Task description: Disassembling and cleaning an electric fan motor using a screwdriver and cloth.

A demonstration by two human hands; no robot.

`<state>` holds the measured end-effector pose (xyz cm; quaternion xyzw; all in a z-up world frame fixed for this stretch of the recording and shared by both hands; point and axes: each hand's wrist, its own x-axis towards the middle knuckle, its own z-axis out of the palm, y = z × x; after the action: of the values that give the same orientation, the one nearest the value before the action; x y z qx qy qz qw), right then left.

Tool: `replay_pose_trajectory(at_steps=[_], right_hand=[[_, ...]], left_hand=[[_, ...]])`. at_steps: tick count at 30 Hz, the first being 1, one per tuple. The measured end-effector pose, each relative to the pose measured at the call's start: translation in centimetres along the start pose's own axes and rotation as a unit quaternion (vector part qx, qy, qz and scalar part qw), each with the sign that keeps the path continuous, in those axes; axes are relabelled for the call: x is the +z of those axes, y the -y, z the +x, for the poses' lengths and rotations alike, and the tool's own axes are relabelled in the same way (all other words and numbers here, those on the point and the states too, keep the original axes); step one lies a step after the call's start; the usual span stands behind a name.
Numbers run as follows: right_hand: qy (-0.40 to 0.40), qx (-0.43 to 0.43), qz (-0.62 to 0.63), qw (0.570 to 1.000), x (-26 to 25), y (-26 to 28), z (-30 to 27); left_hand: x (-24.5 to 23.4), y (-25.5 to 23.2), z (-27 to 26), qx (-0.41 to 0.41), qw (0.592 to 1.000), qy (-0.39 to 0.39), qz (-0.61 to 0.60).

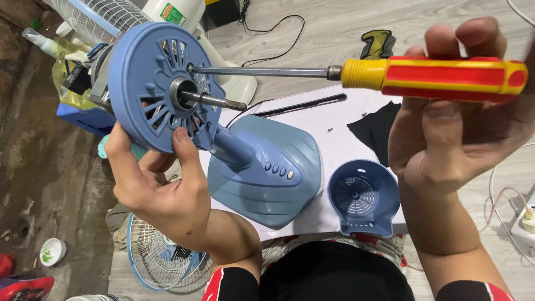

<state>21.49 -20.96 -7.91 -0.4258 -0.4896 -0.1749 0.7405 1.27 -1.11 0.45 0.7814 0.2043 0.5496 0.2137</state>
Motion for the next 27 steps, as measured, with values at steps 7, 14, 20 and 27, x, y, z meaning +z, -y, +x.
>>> replay_pose_trajectory(at_steps=[7,14,20,27], right_hand=[[-0.001,-0.001,0.0,1.0,0.4,-0.3,0.4],[-0.001,0.0,0.002,1.0,0.3,-0.3,0.3],[0.003,0.0,0.004,1.0,-0.5,-0.6,0.5],[0.005,-0.002,0.006,1.0,-2.2,-0.2,0.1]], left_hand=[[0.5,-0.6,-0.3,0.005,1.0,-0.013,0.011],[-0.3,-0.4,-0.3,-0.012,0.999,0.013,-0.038],[-0.5,0.4,-0.8,-0.008,0.999,-0.01,-0.052],[-0.1,0.7,-1.3,0.014,0.996,-0.002,-0.092]])
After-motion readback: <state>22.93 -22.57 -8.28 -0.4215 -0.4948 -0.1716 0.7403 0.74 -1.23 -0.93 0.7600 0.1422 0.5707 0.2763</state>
